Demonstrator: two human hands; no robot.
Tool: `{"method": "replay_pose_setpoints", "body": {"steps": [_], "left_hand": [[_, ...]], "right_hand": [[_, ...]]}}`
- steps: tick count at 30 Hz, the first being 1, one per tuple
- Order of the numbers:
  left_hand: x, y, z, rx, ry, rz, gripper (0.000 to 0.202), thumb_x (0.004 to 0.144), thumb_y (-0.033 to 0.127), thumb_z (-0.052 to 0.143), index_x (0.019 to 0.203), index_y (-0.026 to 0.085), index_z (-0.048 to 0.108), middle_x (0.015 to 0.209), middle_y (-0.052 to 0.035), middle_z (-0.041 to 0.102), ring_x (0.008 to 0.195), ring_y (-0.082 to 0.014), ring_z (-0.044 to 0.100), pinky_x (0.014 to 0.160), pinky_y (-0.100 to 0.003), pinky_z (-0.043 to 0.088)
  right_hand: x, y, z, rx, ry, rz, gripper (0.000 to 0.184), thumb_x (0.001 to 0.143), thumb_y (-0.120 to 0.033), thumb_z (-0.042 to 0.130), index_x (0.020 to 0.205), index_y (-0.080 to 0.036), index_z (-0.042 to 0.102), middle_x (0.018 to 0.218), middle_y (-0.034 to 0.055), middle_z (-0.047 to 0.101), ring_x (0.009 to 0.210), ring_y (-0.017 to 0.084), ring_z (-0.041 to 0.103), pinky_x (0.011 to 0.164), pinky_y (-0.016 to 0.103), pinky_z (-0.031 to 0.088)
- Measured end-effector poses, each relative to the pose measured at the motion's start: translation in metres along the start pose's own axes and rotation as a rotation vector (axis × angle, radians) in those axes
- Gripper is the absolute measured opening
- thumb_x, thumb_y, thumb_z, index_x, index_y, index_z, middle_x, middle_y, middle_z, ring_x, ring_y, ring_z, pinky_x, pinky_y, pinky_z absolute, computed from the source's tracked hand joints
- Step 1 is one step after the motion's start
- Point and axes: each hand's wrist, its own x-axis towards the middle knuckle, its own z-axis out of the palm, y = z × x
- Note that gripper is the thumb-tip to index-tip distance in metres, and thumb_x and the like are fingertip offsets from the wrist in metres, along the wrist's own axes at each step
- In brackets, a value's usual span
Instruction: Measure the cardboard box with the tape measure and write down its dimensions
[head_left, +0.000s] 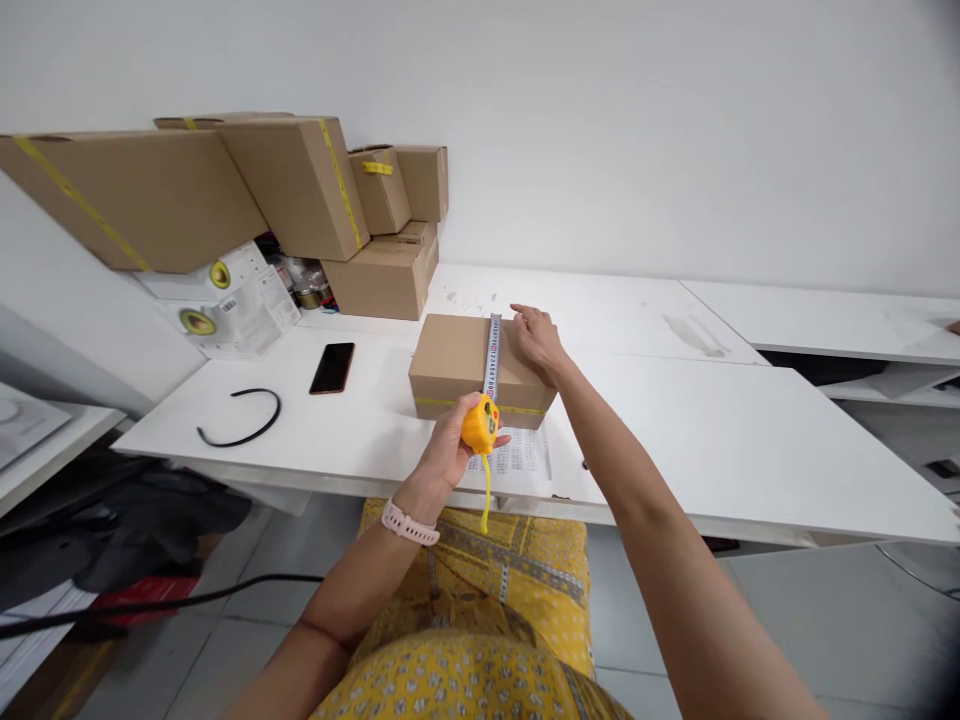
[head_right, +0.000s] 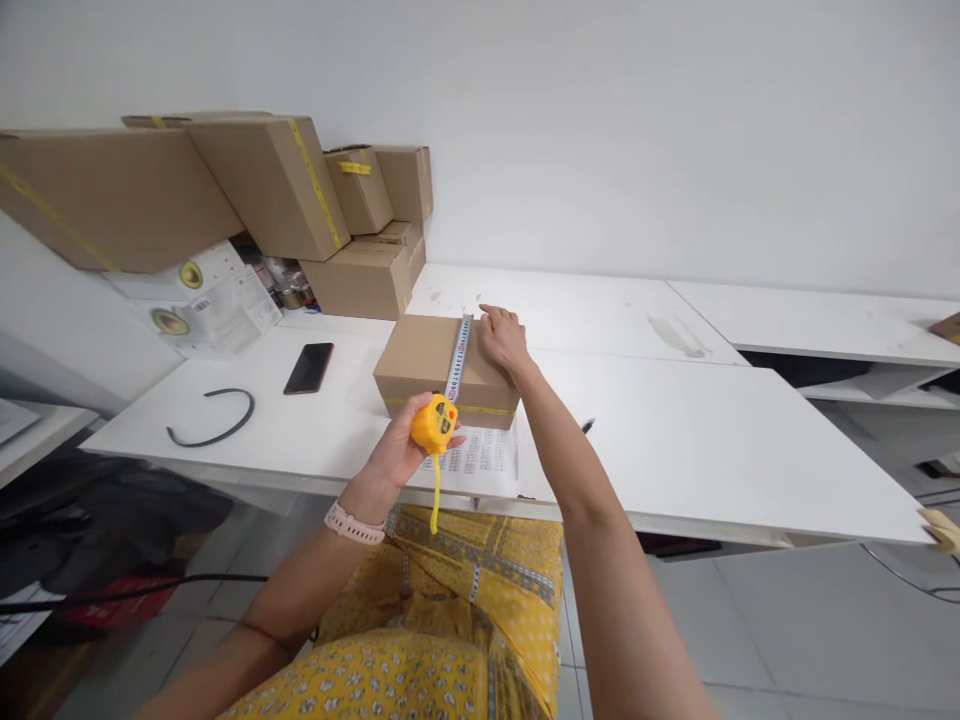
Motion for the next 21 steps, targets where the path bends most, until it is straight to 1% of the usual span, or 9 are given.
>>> {"method": "replay_pose_setpoints", "body": {"steps": [2, 3, 5, 7, 10, 15, 18, 21], "left_hand": [[0.001, 0.001, 0.003, -0.001, -0.017, 0.007, 0.036, 0.068, 0.041, 0.084, 0.089, 0.018, 0.067, 0.084, -0.0044, 0.067, 0.075, -0.0169, 0.067, 0.073, -0.038, 0.065], [0.001, 0.001, 0.004, 0.000, -0.020, 0.007, 0.037, 0.067, 0.042, 0.085, 0.089, 0.018, 0.067, 0.083, -0.0044, 0.067, 0.074, -0.0168, 0.067, 0.072, -0.038, 0.064], [0.001, 0.002, 0.007, 0.004, -0.023, 0.011, 0.038, 0.067, 0.042, 0.085, 0.089, 0.017, 0.067, 0.082, -0.0041, 0.066, 0.073, -0.0169, 0.066, 0.071, -0.039, 0.064], [-0.001, 0.000, 0.008, 0.008, -0.022, 0.022, 0.040, 0.066, 0.043, 0.086, 0.088, 0.017, 0.067, 0.082, -0.0041, 0.066, 0.074, -0.0173, 0.066, 0.071, -0.040, 0.064], [-0.005, -0.011, 0.009, 0.011, -0.017, 0.049, 0.042, 0.064, 0.045, 0.087, 0.088, 0.018, 0.066, 0.085, -0.0041, 0.067, 0.076, -0.0180, 0.068, 0.073, -0.040, 0.063], [-0.013, -0.029, 0.010, 0.017, -0.027, 0.059, 0.043, 0.064, 0.048, 0.088, 0.089, 0.020, 0.066, 0.092, -0.0046, 0.068, 0.082, -0.0194, 0.071, 0.078, -0.041, 0.063], [-0.014, -0.031, 0.010, 0.020, -0.030, 0.042, 0.042, 0.065, 0.047, 0.087, 0.090, 0.021, 0.066, 0.096, -0.0051, 0.068, 0.082, -0.0193, 0.071, 0.077, -0.041, 0.063], [-0.012, -0.028, 0.012, 0.027, -0.030, 0.035, 0.041, 0.066, 0.047, 0.086, 0.091, 0.021, 0.067, 0.097, -0.0057, 0.069, 0.082, -0.0195, 0.070, 0.075, -0.040, 0.063]], "right_hand": [[0.017, 0.002, 0.008, -0.018, -0.065, 0.028, 0.056, 0.103, -0.040, 0.023, 0.149, -0.024, 0.050, 0.157, 0.0064, 0.049, 0.144, 0.033, 0.038, 0.116, 0.059, 0.031], [0.023, 0.002, 0.012, -0.044, -0.094, 0.035, 0.056, 0.103, -0.041, 0.023, 0.149, -0.025, 0.050, 0.158, 0.0060, 0.049, 0.145, 0.033, 0.038, 0.117, 0.059, 0.030], [0.028, 0.003, 0.018, -0.113, -0.143, 0.035, 0.055, 0.104, -0.043, 0.022, 0.146, -0.027, 0.054, 0.155, 0.0059, 0.053, 0.142, 0.033, 0.043, 0.117, 0.058, 0.029], [0.027, 0.004, 0.022, -0.177, -0.166, 0.023, 0.056, 0.104, -0.045, 0.021, 0.142, -0.028, 0.059, 0.150, 0.0064, 0.058, 0.136, 0.033, 0.048, 0.116, 0.057, 0.028], [0.024, 0.004, 0.024, -0.218, -0.156, 0.019, 0.055, 0.104, -0.046, 0.023, 0.142, -0.029, 0.060, 0.146, 0.0088, 0.061, 0.131, 0.033, 0.052, 0.114, 0.056, 0.030], [0.021, 0.003, 0.024, -0.235, -0.138, 0.026, 0.053, 0.103, -0.043, 0.027, 0.143, -0.029, 0.059, 0.142, 0.0099, 0.063, 0.129, 0.033, 0.053, 0.113, 0.053, 0.031], [0.020, 0.004, 0.025, -0.240, -0.140, 0.024, 0.054, 0.104, -0.044, 0.025, 0.142, -0.030, 0.059, 0.140, 0.0093, 0.064, 0.129, 0.032, 0.052, 0.114, 0.052, 0.031], [0.020, 0.002, 0.027, -0.236, -0.142, 0.024, 0.054, 0.104, -0.046, 0.025, 0.142, -0.029, 0.060, 0.138, 0.0101, 0.065, 0.130, 0.033, 0.052, 0.114, 0.053, 0.030]]}}
